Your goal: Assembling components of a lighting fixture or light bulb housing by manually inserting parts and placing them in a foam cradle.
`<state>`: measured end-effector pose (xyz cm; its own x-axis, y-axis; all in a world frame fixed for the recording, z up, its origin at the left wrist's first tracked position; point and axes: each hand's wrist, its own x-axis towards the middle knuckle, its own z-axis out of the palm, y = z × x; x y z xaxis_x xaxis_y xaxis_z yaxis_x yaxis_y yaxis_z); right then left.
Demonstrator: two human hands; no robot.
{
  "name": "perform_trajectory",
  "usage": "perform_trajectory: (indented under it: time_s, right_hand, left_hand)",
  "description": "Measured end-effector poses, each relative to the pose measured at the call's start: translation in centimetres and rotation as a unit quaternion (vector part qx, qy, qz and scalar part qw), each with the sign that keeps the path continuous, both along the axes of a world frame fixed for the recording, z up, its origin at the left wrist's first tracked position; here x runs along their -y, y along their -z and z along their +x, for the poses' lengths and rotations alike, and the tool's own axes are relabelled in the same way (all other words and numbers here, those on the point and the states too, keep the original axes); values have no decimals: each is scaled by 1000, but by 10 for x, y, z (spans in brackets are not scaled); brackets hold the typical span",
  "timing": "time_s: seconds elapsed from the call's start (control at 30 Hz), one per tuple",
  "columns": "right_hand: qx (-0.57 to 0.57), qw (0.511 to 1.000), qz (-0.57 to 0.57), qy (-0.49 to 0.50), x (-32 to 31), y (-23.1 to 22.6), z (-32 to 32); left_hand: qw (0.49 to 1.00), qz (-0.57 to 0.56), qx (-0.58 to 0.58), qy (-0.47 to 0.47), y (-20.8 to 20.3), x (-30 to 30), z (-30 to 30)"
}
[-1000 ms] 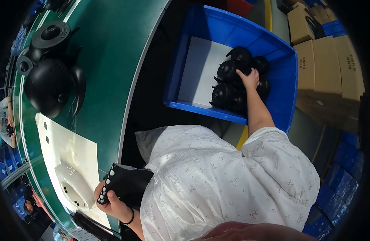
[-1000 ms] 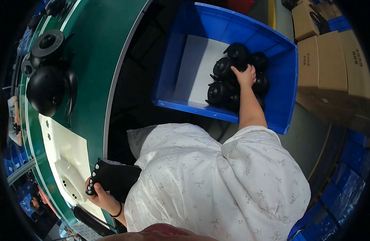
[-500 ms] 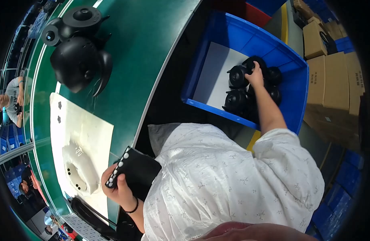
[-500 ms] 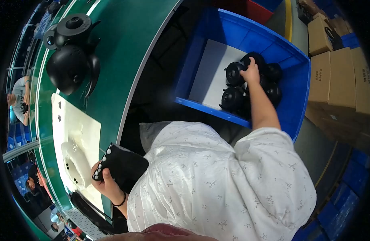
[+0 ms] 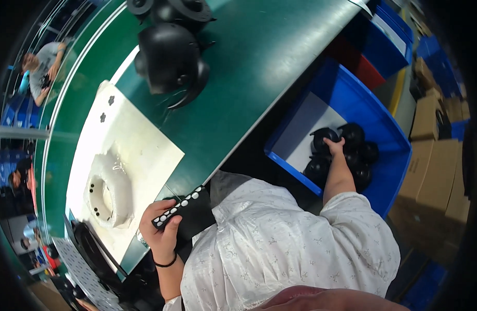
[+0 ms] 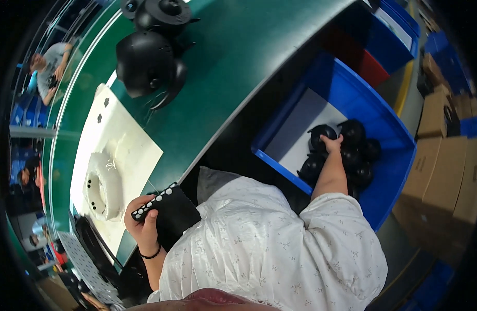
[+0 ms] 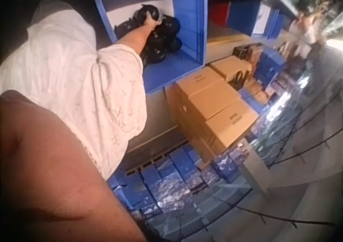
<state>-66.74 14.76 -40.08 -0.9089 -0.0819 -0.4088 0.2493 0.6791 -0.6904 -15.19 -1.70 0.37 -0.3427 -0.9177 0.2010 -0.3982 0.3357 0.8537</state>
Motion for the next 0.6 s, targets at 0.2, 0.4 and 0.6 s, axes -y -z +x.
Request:
perform_trajectory:
  time_s: [0.2, 0.4, 0.6]
  right_hand:
    - [47, 991, -99, -76, 17, -57, 6]
    - [-10, 952, -112, -286, 12, -258, 11]
    - [-111, 858, -249, -435, 55, -459, 34]
  left_hand:
    - [999, -46, 18, 19, -1, 4, 0]
    - [997, -59, 18, 43, -2, 6, 2]
    - [995, -71, 14, 67, -1, 7, 2]
